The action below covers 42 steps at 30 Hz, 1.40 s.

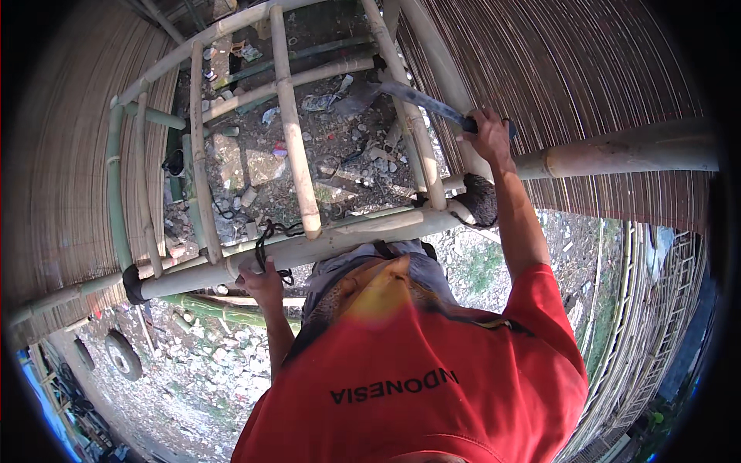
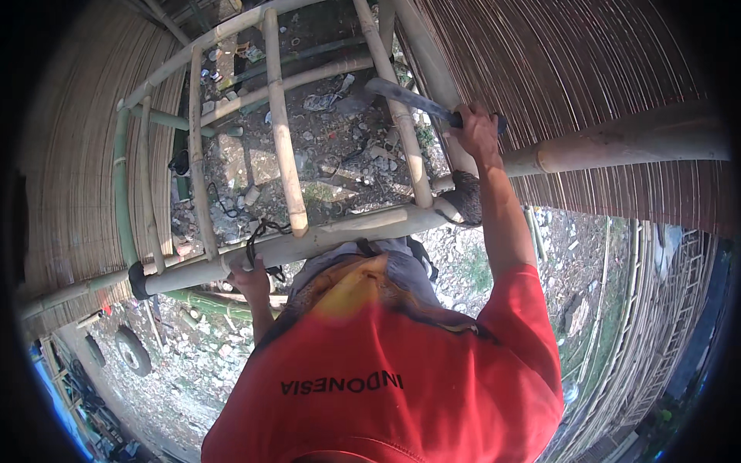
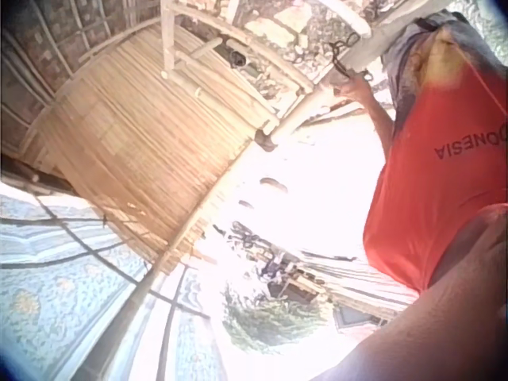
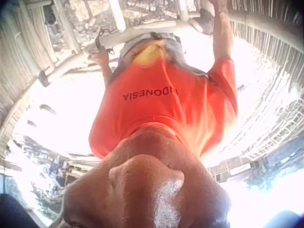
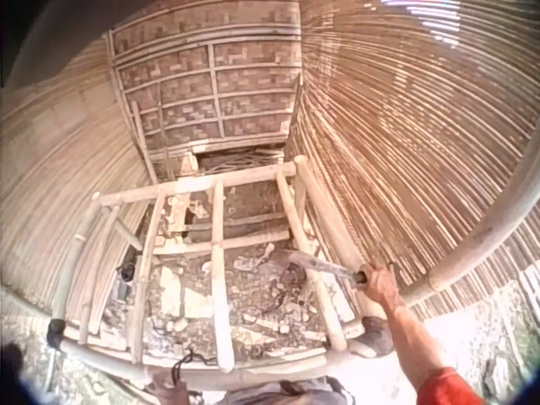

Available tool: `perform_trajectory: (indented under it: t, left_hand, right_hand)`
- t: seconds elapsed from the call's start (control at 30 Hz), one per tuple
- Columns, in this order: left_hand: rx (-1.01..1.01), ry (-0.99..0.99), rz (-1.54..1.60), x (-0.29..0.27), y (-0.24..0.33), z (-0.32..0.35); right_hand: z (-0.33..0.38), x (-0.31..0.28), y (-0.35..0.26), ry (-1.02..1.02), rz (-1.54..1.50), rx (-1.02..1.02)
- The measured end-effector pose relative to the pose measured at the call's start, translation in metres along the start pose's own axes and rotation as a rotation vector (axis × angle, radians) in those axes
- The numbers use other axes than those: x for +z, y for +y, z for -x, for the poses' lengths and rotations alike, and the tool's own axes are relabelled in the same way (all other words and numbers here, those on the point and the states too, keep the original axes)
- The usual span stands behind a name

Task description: Tying and securing bamboo poles together using rope and a machete during construction.

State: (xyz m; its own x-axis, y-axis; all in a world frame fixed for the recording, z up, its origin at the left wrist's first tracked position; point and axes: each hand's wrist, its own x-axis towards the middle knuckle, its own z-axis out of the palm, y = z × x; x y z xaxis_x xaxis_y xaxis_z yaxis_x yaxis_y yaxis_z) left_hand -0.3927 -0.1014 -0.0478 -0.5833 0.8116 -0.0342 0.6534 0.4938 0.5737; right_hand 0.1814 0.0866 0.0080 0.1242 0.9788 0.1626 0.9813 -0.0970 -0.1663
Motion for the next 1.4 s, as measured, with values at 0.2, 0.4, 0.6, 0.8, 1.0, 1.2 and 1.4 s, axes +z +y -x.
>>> perform_trajectory:
  t: [0.2, 0.4, 0.6, 0.8, 1.0, 1.2, 1.4]
  left_hand:
    - [0.009, -0.158, 0.177, -0.012, 0.028, -0.006]
    - [-0.01, -0.286, 0.887, -0.059, 0.088, -0.021]
    - [0.01, -0.339, 1.204, -0.096, 0.172, -0.038]
    - [0.044, -0.493, 1.338, -0.075, 0.231, -0.033]
    - [0.066, -0.622, 1.413, -0.047, 0.237, -0.034]
    - [0.116, -0.681, 1.306, -0.034, 0.236, -0.03]
    - [0.039, -0.481, 0.88, -0.022, 0.198, -0.059]
  right_hand:
    - [0.006, -0.007, 0.004, 0.093, 0.11, -0.045]
    - [0.047, -0.018, -0.012, 0.28, 0.06, -0.077]
    - [0.122, -0.048, -0.129, 0.049, -0.795, -0.134]
    - [0.107, -0.06, -0.252, -0.644, -1.566, -0.158]
    - [0.088, -0.053, -0.258, -0.539, -1.907, 0.118]
    - [0.086, -0.059, -0.255, -0.412, -1.937, 0.445]
    - [0.104, -0.048, -0.236, -0.14, -2.006, 0.489]
